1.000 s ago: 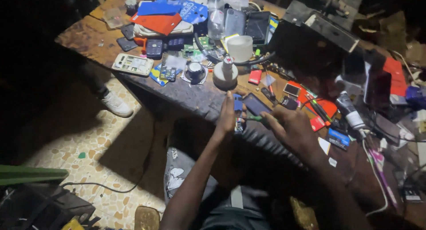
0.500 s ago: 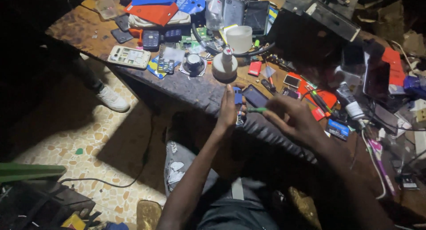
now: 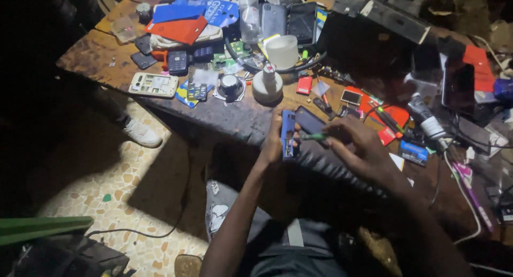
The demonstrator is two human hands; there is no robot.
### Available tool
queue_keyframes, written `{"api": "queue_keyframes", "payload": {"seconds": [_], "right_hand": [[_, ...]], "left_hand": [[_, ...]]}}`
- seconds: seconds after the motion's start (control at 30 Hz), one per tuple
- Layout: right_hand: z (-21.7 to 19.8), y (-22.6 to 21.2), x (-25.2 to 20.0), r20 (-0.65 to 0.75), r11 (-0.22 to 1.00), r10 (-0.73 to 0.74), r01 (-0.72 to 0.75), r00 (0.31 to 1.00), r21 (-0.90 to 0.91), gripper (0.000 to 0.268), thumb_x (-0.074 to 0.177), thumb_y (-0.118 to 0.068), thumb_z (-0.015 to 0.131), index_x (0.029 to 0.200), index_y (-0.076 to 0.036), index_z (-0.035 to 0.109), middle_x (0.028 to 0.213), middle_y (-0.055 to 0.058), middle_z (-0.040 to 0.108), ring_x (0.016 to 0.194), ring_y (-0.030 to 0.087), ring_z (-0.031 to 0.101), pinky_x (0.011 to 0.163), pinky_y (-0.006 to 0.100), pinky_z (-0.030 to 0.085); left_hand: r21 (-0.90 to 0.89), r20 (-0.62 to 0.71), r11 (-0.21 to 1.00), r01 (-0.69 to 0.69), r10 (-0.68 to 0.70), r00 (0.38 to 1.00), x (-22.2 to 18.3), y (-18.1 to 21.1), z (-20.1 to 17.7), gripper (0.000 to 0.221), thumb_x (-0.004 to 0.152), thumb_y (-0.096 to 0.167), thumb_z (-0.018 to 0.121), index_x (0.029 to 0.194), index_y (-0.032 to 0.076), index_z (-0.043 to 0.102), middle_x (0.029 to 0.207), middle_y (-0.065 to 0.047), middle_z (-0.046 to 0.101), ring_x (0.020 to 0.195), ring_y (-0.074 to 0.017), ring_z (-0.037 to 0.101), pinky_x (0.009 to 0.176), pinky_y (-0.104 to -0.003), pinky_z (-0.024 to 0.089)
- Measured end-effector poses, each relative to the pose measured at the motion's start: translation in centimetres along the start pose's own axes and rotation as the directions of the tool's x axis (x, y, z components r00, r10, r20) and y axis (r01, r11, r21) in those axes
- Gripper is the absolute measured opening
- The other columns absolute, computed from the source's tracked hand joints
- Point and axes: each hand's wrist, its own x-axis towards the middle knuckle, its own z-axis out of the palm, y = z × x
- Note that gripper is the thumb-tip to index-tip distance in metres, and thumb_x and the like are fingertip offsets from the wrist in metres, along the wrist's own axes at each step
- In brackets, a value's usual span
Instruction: Disassembling and inspecting a mobile phone using a screwdriver and prying tools on a cluttered workbench.
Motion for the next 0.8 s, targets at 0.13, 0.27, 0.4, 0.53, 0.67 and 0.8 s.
{"api": "queue_keyframes", "payload": {"seconds": [0.13, 0.27, 0.4, 0.53, 0.67, 0.8], "right_hand": [[0.5, 0.6, -0.8, 0.006, 0.995, 0.095, -0.095, 0.995, -0.033, 0.02, 0.1, -0.015, 0.068, 0.117, -0.008, 0.074, 0.086, 0.02, 0.076, 0.086, 0.044, 0.076, 0.077, 0.055, 0.059], [1.1, 2.1, -1.5, -0.076, 0.988, 0.146, -0.15, 0.986, -0.046, 0.019, 0.098, -0.022, 0.076, 0.116, -0.015, 0.075, 0.095, 0.012, 0.077, 0.095, 0.036, 0.077, 0.084, 0.047, 0.059], [2.3, 3.5, -2.2, -0.175, 0.985, 0.164, -0.151, 0.971, 0.085, 0.042, 0.089, -0.015, 0.087, 0.129, -0.017, 0.074, 0.099, 0.014, 0.076, 0.099, 0.034, 0.076, 0.086, 0.047, 0.059], [2.4, 3.2, -2.4, -0.213, 0.973, 0.231, -0.223, 0.95, 0.057, 0.014, 0.101, -0.02, 0.079, 0.114, -0.014, 0.078, 0.093, 0.014, 0.078, 0.094, 0.032, 0.078, 0.084, 0.044, 0.06], [2.4, 3.4, -2.2, -0.215, 0.969, 0.241, -0.223, 0.946, 0.108, 0.032, 0.093, -0.023, 0.087, 0.122, -0.015, 0.075, 0.098, 0.014, 0.078, 0.101, 0.034, 0.077, 0.088, 0.047, 0.059], [2.6, 4.6, -2.8, -0.245, 0.971, 0.202, -0.162, 0.948, 0.175, 0.022, 0.093, -0.017, 0.085, 0.113, -0.014, 0.077, 0.09, 0.011, 0.078, 0.087, 0.027, 0.076, 0.08, 0.04, 0.059]], "left_hand": [[0.032, 0.009, 0.999, -0.025, 0.025, 1.0, 1.4, -2.9, -1.9, 0.054, 0.112, 0.053, 0.041, 0.155, 0.02, 0.042, 0.107, -0.02, 0.071, 0.084, -0.0239, 0.074, 0.061, -0.026, 0.066], [0.086, 0.008, 0.988, -0.132, 0.132, 0.991, 0.4, -0.5, 0.1, 0.056, 0.114, 0.053, 0.041, 0.156, 0.016, 0.042, 0.118, -0.023, 0.07, 0.094, -0.0235, 0.075, 0.072, -0.028, 0.067], [0.101, -0.022, 0.98, -0.173, 0.176, 0.984, -0.7, 1.1, 1.6, 0.061, 0.113, 0.055, 0.041, 0.157, 0.013, 0.042, 0.13, -0.025, 0.07, 0.083, -0.0208, 0.076, 0.063, -0.025, 0.066], [0.149, -0.004, 0.973, -0.176, 0.179, 0.984, 0.4, -0.4, 0.7, 0.058, 0.115, 0.051, 0.037, 0.157, 0.012, 0.042, 0.132, -0.027, 0.069, 0.078, -0.0216, 0.075, 0.06, -0.025, 0.064], [0.216, 0.013, 0.957, -0.194, 0.196, 0.981, 0.8, -0.2, 0.7, 0.053, 0.115, 0.045, 0.036, 0.153, 0.009, 0.043, 0.133, -0.025, 0.069, 0.073, -0.019, 0.073, 0.055, -0.022, 0.062], [0.22, 0.027, 0.961, -0.165, 0.164, 0.986, 1.2, -1.5, -0.7, 0.049, 0.113, 0.039, 0.039, 0.153, 0.01, 0.043, 0.13, -0.025, 0.071, 0.075, -0.021, 0.073, 0.057, -0.024, 0.061]]}}
